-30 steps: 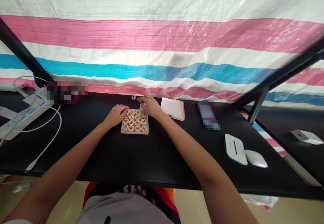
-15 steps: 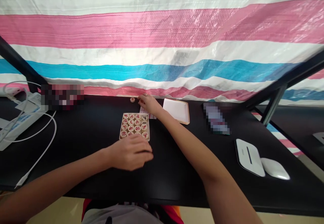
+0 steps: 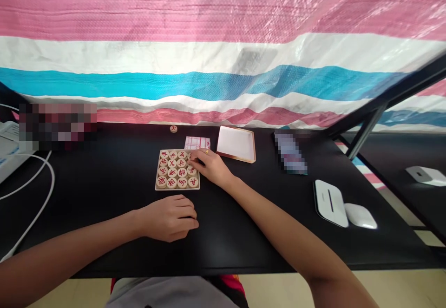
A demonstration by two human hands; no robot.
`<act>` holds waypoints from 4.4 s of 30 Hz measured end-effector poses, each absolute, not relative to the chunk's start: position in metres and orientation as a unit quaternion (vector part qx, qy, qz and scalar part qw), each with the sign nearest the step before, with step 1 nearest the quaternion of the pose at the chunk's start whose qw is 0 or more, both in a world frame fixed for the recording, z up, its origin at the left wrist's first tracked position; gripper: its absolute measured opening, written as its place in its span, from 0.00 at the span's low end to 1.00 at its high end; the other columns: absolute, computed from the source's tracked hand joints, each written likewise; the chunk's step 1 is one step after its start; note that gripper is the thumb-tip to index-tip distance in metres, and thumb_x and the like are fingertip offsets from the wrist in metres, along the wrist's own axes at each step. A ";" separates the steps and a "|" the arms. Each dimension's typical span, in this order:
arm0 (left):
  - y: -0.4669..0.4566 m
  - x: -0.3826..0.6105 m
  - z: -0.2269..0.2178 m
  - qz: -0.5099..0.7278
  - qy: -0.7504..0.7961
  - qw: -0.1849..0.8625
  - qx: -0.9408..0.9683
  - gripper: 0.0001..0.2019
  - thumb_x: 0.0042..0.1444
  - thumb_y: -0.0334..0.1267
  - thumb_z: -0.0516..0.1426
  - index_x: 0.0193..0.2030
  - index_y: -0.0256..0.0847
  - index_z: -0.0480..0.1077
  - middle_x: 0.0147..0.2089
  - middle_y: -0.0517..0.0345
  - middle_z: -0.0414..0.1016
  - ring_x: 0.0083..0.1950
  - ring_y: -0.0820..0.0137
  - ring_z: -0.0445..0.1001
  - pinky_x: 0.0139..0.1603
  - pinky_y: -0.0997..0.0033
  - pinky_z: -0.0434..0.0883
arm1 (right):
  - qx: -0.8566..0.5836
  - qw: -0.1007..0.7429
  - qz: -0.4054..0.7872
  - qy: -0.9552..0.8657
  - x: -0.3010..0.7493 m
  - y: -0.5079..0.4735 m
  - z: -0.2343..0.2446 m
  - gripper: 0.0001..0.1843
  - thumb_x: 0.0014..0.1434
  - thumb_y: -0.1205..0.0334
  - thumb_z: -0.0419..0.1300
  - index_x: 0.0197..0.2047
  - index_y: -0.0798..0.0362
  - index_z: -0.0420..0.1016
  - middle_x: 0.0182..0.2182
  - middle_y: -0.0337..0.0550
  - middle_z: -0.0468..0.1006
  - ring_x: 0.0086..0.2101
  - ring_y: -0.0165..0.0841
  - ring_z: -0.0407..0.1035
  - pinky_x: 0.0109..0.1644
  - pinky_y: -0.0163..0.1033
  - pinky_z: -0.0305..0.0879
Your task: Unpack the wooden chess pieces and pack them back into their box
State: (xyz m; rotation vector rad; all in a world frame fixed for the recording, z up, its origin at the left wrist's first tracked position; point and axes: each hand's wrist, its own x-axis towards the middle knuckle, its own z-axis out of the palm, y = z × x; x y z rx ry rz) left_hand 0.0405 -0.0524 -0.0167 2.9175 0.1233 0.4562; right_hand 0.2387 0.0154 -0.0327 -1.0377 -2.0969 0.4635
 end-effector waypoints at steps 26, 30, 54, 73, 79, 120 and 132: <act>-0.050 0.039 -0.018 0.146 0.056 0.102 0.982 0.05 0.57 0.32 0.53 0.38 0.39 0.70 0.38 0.56 0.74 0.41 0.70 0.68 0.42 0.70 0.65 | -0.363 0.367 0.154 -0.843 0.244 0.016 -0.031 0.10 0.65 0.67 0.48 0.44 0.49 0.69 0.38 0.46 0.75 0.40 0.35 0.71 0.45 0.43 0.70; -0.051 0.039 -0.019 0.142 0.037 0.096 0.984 0.06 0.57 0.32 0.52 0.38 0.38 0.70 0.38 0.56 0.73 0.41 0.69 0.68 0.39 0.69 0.64 | -0.353 0.374 0.109 -0.850 0.243 0.015 -0.033 0.11 0.63 0.69 0.49 0.45 0.51 0.69 0.40 0.47 0.74 0.41 0.35 0.70 0.45 0.43 0.70; 0.070 -0.002 0.035 0.258 0.406 0.094 0.871 0.12 0.60 0.37 0.49 0.45 0.40 0.72 0.44 0.52 0.74 0.48 0.65 0.71 0.51 0.64 0.68 | -0.583 0.366 0.259 -0.678 0.238 -0.011 -0.024 0.07 0.56 0.62 0.53 0.38 0.52 0.69 0.31 0.40 0.75 0.29 0.32 0.68 0.34 0.37 0.64; 0.149 0.030 0.002 0.097 0.472 0.062 0.874 0.13 0.55 0.45 0.52 0.37 0.39 0.72 0.39 0.53 0.76 0.42 0.64 0.71 0.36 0.70 0.65 | -0.511 0.287 0.260 -0.768 0.245 -0.017 -0.015 0.13 0.60 0.66 0.50 0.48 0.53 0.66 0.31 0.39 0.75 0.29 0.30 0.67 0.35 0.35 0.60; 0.118 0.039 0.023 0.194 0.425 0.103 0.878 0.13 0.56 0.43 0.51 0.41 0.40 0.71 0.38 0.56 0.76 0.38 0.68 0.71 0.36 0.71 0.64 | -0.496 0.276 0.255 -0.783 0.246 -0.019 -0.016 0.16 0.60 0.68 0.50 0.51 0.53 0.65 0.32 0.40 0.74 0.30 0.30 0.67 0.36 0.35 0.61; -0.012 0.017 0.013 0.162 0.264 0.037 0.950 0.18 0.59 0.48 0.54 0.51 0.40 0.71 0.54 0.46 0.69 0.57 0.59 0.65 0.59 0.55 0.61 | -0.458 0.273 0.221 -0.817 0.247 -0.020 -0.020 0.20 0.62 0.68 0.48 0.56 0.51 0.66 0.41 0.46 0.76 0.41 0.35 0.70 0.47 0.42 0.66; -0.010 -0.019 -0.009 0.116 0.378 0.100 0.913 0.45 0.48 0.59 0.59 0.69 0.44 0.48 0.71 0.42 0.43 0.70 0.52 0.45 0.67 0.52 0.52 | -0.551 0.249 0.028 -0.796 0.249 -0.007 -0.042 0.19 0.61 0.61 0.53 0.55 0.55 0.68 0.53 0.56 0.69 0.51 0.45 0.66 0.55 0.53 0.63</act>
